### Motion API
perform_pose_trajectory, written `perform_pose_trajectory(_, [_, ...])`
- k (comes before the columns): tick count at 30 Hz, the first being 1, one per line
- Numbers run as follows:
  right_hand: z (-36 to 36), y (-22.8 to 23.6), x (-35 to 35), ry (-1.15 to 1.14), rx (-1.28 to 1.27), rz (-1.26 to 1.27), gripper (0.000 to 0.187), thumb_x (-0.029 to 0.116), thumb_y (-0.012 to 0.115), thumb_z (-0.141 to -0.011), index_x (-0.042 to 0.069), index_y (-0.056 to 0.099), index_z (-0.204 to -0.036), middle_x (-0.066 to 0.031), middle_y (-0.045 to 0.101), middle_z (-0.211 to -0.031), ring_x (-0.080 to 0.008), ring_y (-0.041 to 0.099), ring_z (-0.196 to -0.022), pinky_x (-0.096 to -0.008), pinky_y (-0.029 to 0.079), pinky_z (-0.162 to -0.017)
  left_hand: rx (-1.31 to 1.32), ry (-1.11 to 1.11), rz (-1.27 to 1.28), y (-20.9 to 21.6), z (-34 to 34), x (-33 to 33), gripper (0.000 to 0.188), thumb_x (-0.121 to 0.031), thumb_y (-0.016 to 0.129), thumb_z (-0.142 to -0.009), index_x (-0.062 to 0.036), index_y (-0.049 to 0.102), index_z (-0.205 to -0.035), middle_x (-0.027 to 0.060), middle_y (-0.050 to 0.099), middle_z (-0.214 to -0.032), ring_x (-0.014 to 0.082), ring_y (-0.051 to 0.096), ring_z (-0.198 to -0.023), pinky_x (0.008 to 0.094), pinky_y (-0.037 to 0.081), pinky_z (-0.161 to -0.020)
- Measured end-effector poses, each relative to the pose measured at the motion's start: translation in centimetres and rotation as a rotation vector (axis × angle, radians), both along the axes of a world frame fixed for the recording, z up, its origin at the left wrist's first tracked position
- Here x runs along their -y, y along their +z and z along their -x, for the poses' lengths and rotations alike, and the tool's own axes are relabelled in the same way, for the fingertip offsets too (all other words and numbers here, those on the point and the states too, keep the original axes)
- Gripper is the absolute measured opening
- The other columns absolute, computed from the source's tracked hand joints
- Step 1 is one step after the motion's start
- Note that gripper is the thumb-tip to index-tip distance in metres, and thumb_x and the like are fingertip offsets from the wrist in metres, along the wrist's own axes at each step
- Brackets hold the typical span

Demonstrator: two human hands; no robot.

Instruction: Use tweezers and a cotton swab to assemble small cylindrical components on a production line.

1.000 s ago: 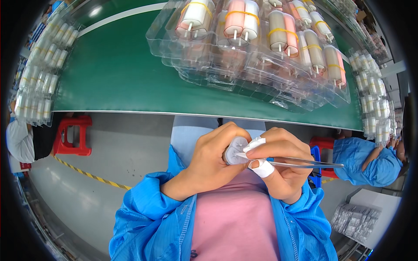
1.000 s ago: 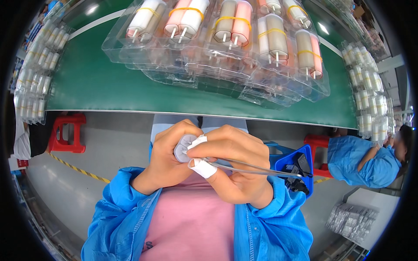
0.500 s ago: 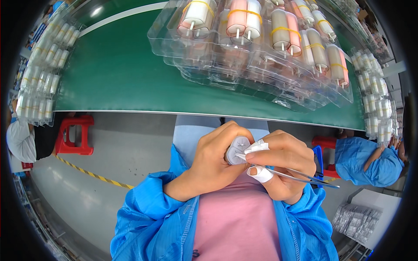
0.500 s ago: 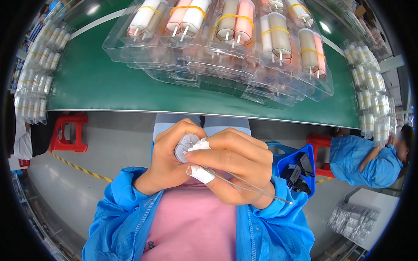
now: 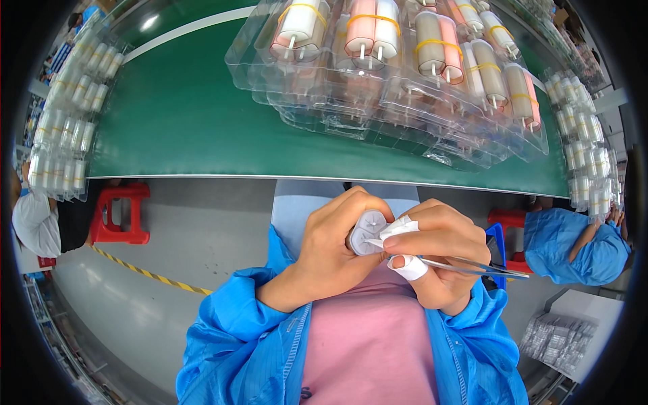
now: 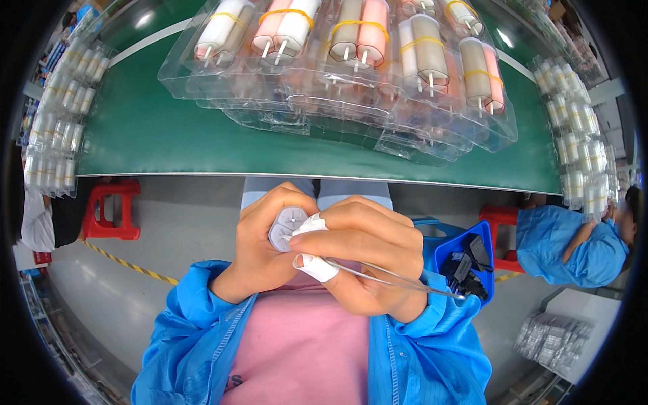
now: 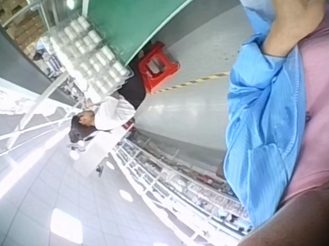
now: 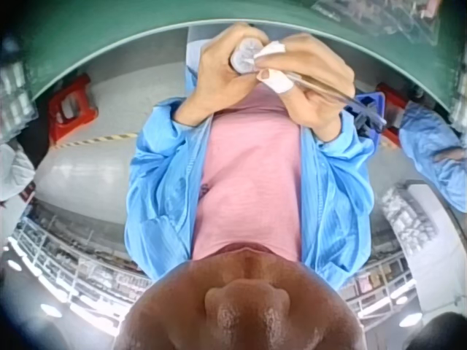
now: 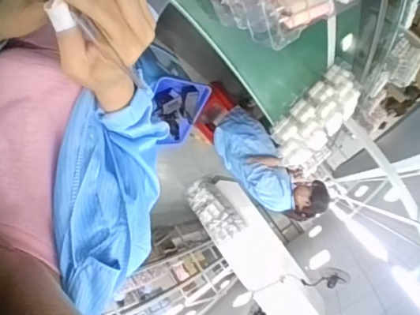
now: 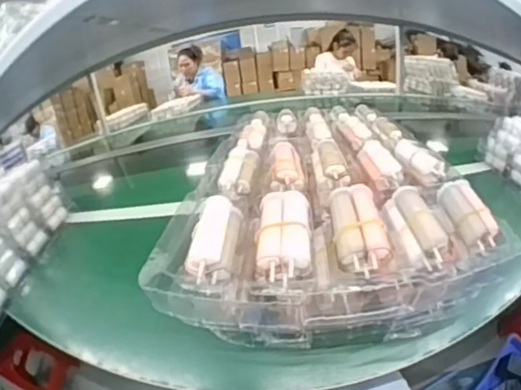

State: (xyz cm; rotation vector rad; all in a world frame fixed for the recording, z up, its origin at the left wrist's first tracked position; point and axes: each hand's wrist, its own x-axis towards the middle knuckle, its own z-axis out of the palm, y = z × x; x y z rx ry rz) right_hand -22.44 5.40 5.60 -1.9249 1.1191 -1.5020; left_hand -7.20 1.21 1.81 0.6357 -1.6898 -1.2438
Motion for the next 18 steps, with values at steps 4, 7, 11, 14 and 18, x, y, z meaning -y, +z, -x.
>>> perform_pose_trajectory(4, [0.17,0.13,-0.07,-0.005,-0.031,0.006,0.021,0.006,0.076,-0.066,0.003,0.073,-0.087,-0.0114,0.067,-0.081,-0.0229,0.066,-0.067,-0.0284,0.051,-0.056,-0.011,0.003,0.010,0.03,0.07,-0.01,0.036,0.005,0.077,-0.061,-0.0040,0.059,-0.091,0.0087,0.057,-0.078,0.0227,0.058,-0.065,0.0315,0.043,-0.054])
perform_pose_trajectory(7, [0.25,0.18,-0.11,-0.002,-0.046,0.002,0.022,0.007,0.076,-0.066,0.003,0.073,-0.087,-0.0111,0.067,-0.082,-0.0229,0.066,-0.067,-0.0285,0.051,-0.056,0.002,0.010,0.021,0.03,0.03,-0.01,0.036,0.005,0.077,-0.060,-0.0040,0.059,-0.091,0.0088,0.057,-0.078,0.0230,0.057,-0.065,0.0316,0.043,-0.054])
perform_pose_trajectory(11, [0.35,0.06,0.04,-0.002,-0.062,0.015,0.022,0.008,0.076,-0.065,0.003,0.073,-0.087,-0.0108,0.067,-0.082,-0.0229,0.066,-0.067,-0.0284,0.051,-0.055,0.017,0.030,0.048,-0.01,0.17,0.04,0.036,0.005,0.076,-0.060,-0.0043,0.058,-0.090,0.0089,0.056,-0.077,0.0242,0.057,-0.065,0.0322,0.042,-0.054])
perform_pose_trajectory(14, [0.44,0.04,0.09,0.009,-0.051,0.019,0.023,0.008,0.076,-0.065,0.003,0.073,-0.087,-0.0107,0.067,-0.082,-0.0228,0.065,-0.066,-0.0284,0.051,-0.055,0.024,0.032,0.058,0.04,0.16,0.12,0.035,0.004,0.076,-0.061,-0.0046,0.058,-0.089,0.0090,0.056,-0.076,0.0251,0.056,-0.064,0.0329,0.042,-0.053])
perform_pose_trajectory(18, [0.52,0.17,0.01,0.018,-0.048,0.008,0.023,0.007,0.076,-0.065,0.003,0.073,-0.088,-0.0106,0.067,-0.082,-0.0228,0.065,-0.067,-0.0285,0.051,-0.055,0.030,0.042,0.092,0.04,0.20,0.20,0.034,0.004,0.076,-0.061,-0.0046,0.058,-0.089,0.0090,0.055,-0.075,0.0257,0.056,-0.064,0.0335,0.042,-0.053])
